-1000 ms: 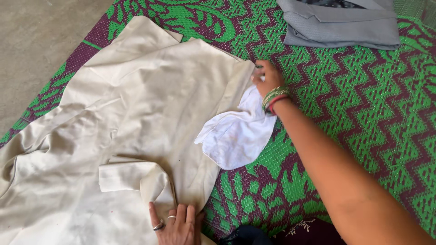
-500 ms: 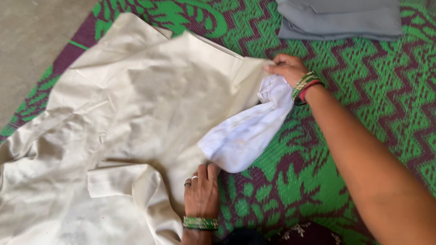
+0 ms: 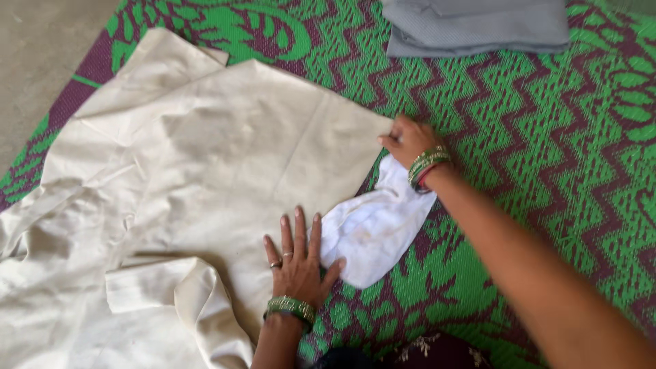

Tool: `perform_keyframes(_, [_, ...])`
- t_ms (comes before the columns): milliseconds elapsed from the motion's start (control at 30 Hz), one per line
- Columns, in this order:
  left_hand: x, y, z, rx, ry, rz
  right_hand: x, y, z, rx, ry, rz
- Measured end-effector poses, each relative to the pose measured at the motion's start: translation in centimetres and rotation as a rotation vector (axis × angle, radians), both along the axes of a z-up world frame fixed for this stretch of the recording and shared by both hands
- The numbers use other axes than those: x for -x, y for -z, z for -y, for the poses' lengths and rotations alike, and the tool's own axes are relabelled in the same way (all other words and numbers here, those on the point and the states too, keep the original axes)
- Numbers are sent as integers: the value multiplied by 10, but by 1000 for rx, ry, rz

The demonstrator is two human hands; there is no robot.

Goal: The person wipes a cream-colored jacket with a white cloth, folding it and placing it into a black garment bag. Then the person wipes a gray jacket with the same cloth, folding it and placing it into the bag as well.

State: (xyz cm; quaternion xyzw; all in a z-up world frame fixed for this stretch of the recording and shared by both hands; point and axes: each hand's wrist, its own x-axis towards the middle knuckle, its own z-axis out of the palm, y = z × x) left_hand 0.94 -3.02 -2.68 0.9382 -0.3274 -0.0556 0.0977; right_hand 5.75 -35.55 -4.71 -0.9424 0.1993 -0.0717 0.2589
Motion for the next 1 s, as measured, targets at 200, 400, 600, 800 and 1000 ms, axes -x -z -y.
perform_keyframes(200, [37,9,-43,-223,-93,-4,-9,46,-16,-153,177,-183])
perform_keyframes(400, [46,4,-75,-333,-284,163,-18,47,-60,-410,261,137])
perform_keyframes(600, [14,-26,-134,-429,-500,-272,-48,-8,-102,-602,301,531])
perform_keyframes(800, [-115,-47,-226,-234,-649,-323,-177,-37,-145,-600,101,687])
perform_keyframes(1000, [-172,-30,-257,44,-741,-528,-224,-7,-208,-288,-80,347])
